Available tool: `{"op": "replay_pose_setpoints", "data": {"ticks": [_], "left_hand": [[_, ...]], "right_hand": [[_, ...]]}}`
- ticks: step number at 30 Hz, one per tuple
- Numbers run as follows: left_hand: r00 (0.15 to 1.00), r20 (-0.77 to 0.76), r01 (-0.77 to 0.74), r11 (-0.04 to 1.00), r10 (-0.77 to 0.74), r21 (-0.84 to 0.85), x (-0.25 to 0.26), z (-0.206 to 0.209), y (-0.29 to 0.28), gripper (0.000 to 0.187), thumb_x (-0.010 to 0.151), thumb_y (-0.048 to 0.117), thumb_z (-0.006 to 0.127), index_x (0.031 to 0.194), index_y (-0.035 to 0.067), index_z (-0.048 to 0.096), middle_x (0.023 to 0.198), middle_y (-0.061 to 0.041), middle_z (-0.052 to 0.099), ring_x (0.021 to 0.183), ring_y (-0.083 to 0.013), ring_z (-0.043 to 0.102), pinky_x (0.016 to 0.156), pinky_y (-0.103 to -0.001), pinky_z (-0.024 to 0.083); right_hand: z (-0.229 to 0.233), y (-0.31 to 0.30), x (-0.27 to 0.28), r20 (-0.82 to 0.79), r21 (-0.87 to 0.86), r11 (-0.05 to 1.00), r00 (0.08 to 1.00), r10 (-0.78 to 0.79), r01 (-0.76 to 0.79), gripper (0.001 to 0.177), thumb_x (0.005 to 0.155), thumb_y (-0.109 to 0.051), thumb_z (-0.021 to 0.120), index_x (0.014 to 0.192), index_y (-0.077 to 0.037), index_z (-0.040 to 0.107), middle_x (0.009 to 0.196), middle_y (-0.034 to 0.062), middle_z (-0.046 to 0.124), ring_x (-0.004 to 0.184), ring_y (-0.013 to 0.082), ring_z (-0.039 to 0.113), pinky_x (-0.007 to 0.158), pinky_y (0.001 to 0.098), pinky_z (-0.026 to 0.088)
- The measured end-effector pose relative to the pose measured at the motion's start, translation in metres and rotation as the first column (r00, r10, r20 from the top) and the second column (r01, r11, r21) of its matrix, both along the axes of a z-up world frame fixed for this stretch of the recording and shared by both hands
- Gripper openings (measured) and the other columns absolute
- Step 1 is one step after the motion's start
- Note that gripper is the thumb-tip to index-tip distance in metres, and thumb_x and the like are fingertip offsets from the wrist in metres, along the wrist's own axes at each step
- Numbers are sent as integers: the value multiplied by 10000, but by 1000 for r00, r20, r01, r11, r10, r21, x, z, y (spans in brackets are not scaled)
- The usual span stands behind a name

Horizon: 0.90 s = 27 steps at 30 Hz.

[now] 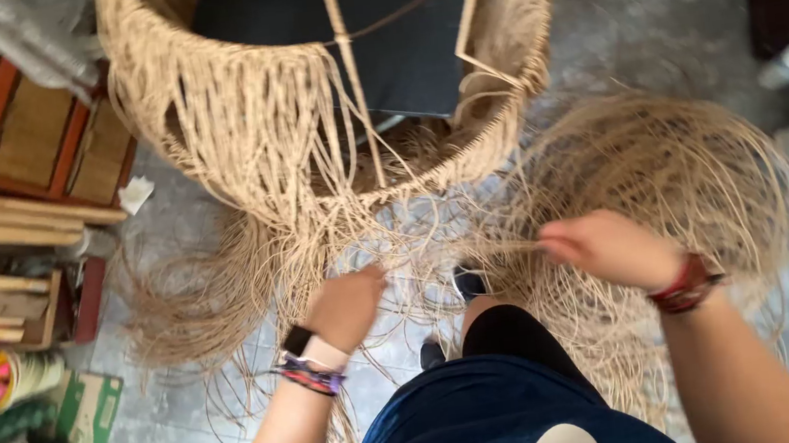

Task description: Weaving straw strands onto a frame to create a decorative furniture item

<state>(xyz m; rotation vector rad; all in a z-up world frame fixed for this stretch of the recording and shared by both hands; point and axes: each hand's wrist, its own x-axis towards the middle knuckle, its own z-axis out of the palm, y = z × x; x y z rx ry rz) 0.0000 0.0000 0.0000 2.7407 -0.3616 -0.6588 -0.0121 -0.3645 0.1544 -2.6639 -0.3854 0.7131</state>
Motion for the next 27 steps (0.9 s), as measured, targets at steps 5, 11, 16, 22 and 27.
{"op": "replay_pose_setpoints", "data": {"ticks": [5, 11, 16, 22, 27], "left_hand": [[997, 56, 77, 873, -57, -482, 9, 121, -88, 443, 945, 320, 627, 1303, 109, 474, 981, -205, 687, 958, -435, 673, 799, -557, 535], [978, 86, -189, 982, 190, -18, 65, 77, -21, 249, 990, 411, 475, 998, 290, 692, 753, -89, 728, 777, -354, 755, 638, -481, 611], [952, -134, -303, 791, 274, -532, 112, 151, -71, 505, 961, 203, 612, 1428, 73, 471, 1056, -240, 745, 892, -470, 733, 755, -545, 628], [918, 129, -234, 774, 375, -588, 147, 130, -65, 233, 1017, 214, 579, 1227, 117, 606, 818, -129, 770, 737, -318, 772, 670, -406, 635], [765, 202, -366, 672, 611, -644, 152, 127, -31, 180, 948, 122, 633, 1063, 180, 758, 900, -79, 804, 868, -313, 763, 763, -414, 616]], "right_hand": [[-40, 54, 71, 21, 101, 945, 950, 312, -312, 302, 994, -366, 502, 1129, -199, 715, 940, 104, 797, 938, 351, 743, 836, 501, 567], [7, 40, 180, -73, 148, 925, 929, 364, -351, 309, 1009, -255, 487, 1195, -142, 706, 1003, 119, 804, 991, 304, 757, 898, 438, 584], [-2, 77, 228, -126, 153, 864, 858, 498, -479, 288, 1030, -228, 503, 1213, -125, 701, 999, 79, 782, 957, 198, 754, 920, 330, 586], [-12, 67, 298, -94, 115, 751, 745, 660, -651, 340, 1021, -148, 496, 1326, -81, 631, 1108, 111, 752, 1015, 215, 738, 966, 369, 576], [6, 66, 337, -9, 113, 747, 751, 660, -655, 363, 989, -47, 477, 1295, -158, 639, 920, 82, 755, 866, 247, 771, 801, 384, 641]]}}
